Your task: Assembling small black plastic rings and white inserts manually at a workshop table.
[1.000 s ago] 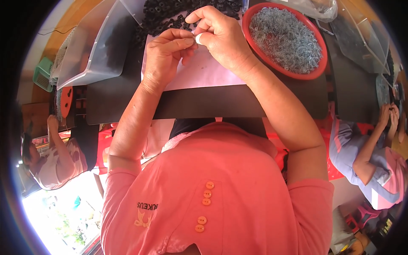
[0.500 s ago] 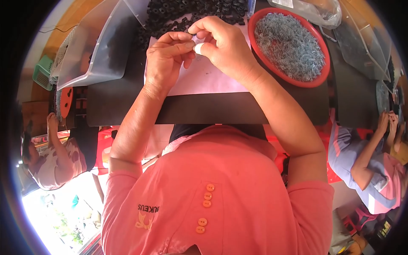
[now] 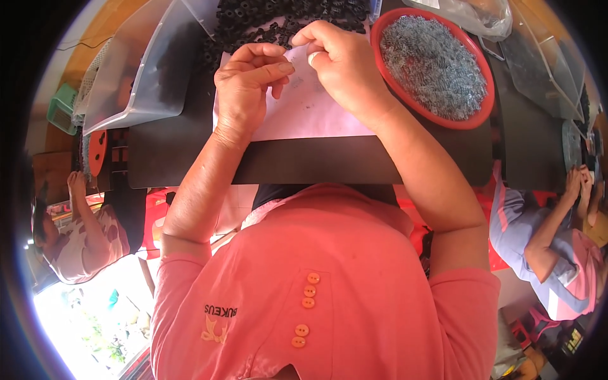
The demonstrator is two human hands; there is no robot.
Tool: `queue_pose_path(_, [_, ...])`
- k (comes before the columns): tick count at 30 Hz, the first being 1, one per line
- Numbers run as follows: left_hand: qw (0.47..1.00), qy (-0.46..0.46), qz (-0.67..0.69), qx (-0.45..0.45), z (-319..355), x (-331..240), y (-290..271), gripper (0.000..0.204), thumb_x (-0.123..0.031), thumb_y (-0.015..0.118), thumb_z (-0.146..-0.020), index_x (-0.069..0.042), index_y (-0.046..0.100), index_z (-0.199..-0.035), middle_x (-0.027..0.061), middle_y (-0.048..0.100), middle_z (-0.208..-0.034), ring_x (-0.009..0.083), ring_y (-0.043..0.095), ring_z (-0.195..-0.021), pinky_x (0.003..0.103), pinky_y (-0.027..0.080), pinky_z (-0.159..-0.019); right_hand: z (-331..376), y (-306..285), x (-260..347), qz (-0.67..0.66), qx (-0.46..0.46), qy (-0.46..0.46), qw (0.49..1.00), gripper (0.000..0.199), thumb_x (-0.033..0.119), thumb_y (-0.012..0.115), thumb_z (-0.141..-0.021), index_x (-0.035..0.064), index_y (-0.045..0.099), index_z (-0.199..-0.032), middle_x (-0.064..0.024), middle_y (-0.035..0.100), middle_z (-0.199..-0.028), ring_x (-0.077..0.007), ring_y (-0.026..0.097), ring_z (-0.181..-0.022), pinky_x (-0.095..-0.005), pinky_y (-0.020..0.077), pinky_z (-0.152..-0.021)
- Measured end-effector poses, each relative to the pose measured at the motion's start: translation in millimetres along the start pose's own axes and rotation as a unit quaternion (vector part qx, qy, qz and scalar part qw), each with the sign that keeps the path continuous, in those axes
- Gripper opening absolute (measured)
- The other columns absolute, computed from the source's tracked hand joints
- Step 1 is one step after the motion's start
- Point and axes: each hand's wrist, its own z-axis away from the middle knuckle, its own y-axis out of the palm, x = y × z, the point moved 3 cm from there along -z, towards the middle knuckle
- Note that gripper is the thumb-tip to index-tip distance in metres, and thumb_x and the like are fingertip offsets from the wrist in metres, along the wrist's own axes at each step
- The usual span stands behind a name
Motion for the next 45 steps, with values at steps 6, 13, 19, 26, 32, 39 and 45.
queue_pose_path(6, [0.998,-0.025,0.052,0.018,1.7,-3.4,1.8,0.019,0.011,0.069,-0.077,0.004,0.061,-0.093,0.0136,0.068,-0.078,0.017,0.065,-0.062,0.024,0.044,-0.047,1.3,3.3,6.7,-0.179,0.044,0.073,0.98,0.019,-0.002,0.06,-0.084,-0.0014,0.067,-0.101,-0.0069,0.068,-0.091,-0.011,0.063,-0.083,-0.025,0.0507,-0.079])
queue_pose_path(13, [0.998,-0.035,0.041,0.038,1.5,-2.7,1.9,0.016,0.009,0.067,-0.079,0.004,0.06,-0.092,0.0154,0.068,-0.078,0.0183,0.066,-0.062,0.025,0.043,-0.045,0.7,4.9,3.6,-0.181,0.031,0.059,0.981,0.019,-0.004,0.061,-0.082,-0.002,0.067,-0.1,-0.0058,0.067,-0.09,-0.0101,0.062,-0.082,-0.0249,0.0514,-0.077])
queue_pose_path(19, [0.979,-0.005,-0.204,-0.013,3.4,-26.1,5.7,0.012,-0.005,0.07,-0.079,0.002,0.069,-0.088,0.0072,0.069,-0.073,0.011,0.06,-0.058,0.023,0.045,-0.048,-3.5,-15.6,-2.2,-0.203,-0.079,0.072,0.973,0.019,-0.005,0.06,-0.081,-0.001,0.067,-0.099,-0.0057,0.067,-0.085,-0.0113,0.063,-0.076,-0.0247,0.0505,-0.073])
queue_pose_path(26, [0.77,0.23,-0.589,0.083,-86.1,-25.1,8.4,0.029,-0.018,0.075,-0.076,-0.001,0.071,-0.099,0.0085,0.069,-0.089,0.0179,0.063,-0.074,0.031,0.05,-0.067,-6.1,-26.1,-2.8,-0.206,-0.113,0.111,0.966,0.017,-0.002,0.061,-0.081,0.0012,0.067,-0.097,-0.0049,0.067,-0.082,-0.0113,0.063,-0.07,-0.0231,0.0474,-0.064])
queue_pose_path(32, [0.749,0.184,-0.631,0.078,-104.7,-3.0,4.2,0.029,-0.015,0.075,-0.075,-0.001,0.069,-0.1,0.0105,0.069,-0.089,0.0207,0.064,-0.076,0.032,0.051,-0.071,-5.2,-31.4,-2.9,-0.223,-0.126,0.098,0.962,0.016,-0.002,0.061,-0.079,0.002,0.067,-0.093,-0.0038,0.066,-0.08,-0.0096,0.061,-0.066,-0.0219,0.0459,-0.062])
queue_pose_path(39, [0.924,0.088,-0.371,0.03,-69.3,-12.7,-4.4,0.022,-0.008,0.073,-0.076,0.0,0.069,-0.097,0.0074,0.069,-0.083,0.0172,0.067,-0.077,0.031,0.051,-0.065,-3.8,-28.3,2.0,-0.208,-0.116,0.09,0.967,0.017,-0.005,0.06,-0.079,0.0006,0.067,-0.094,-0.0045,0.066,-0.08,-0.0097,0.06,-0.067,-0.0226,0.0475,-0.062])
queue_pose_path(45, [0.979,-0.017,-0.193,0.069,-17.9,-19.1,10.4,0.019,-0.002,0.067,-0.086,0.006,0.065,-0.102,0.0091,0.067,-0.083,0.0152,0.065,-0.068,0.024,0.047,-0.052,-4.1,-17.9,-0.9,-0.16,-0.1,0.007,0.982,0.017,-0.004,0.061,-0.081,0.0008,0.067,-0.096,-0.0041,0.067,-0.082,-0.0093,0.06,-0.072,-0.0233,0.0497,-0.066])
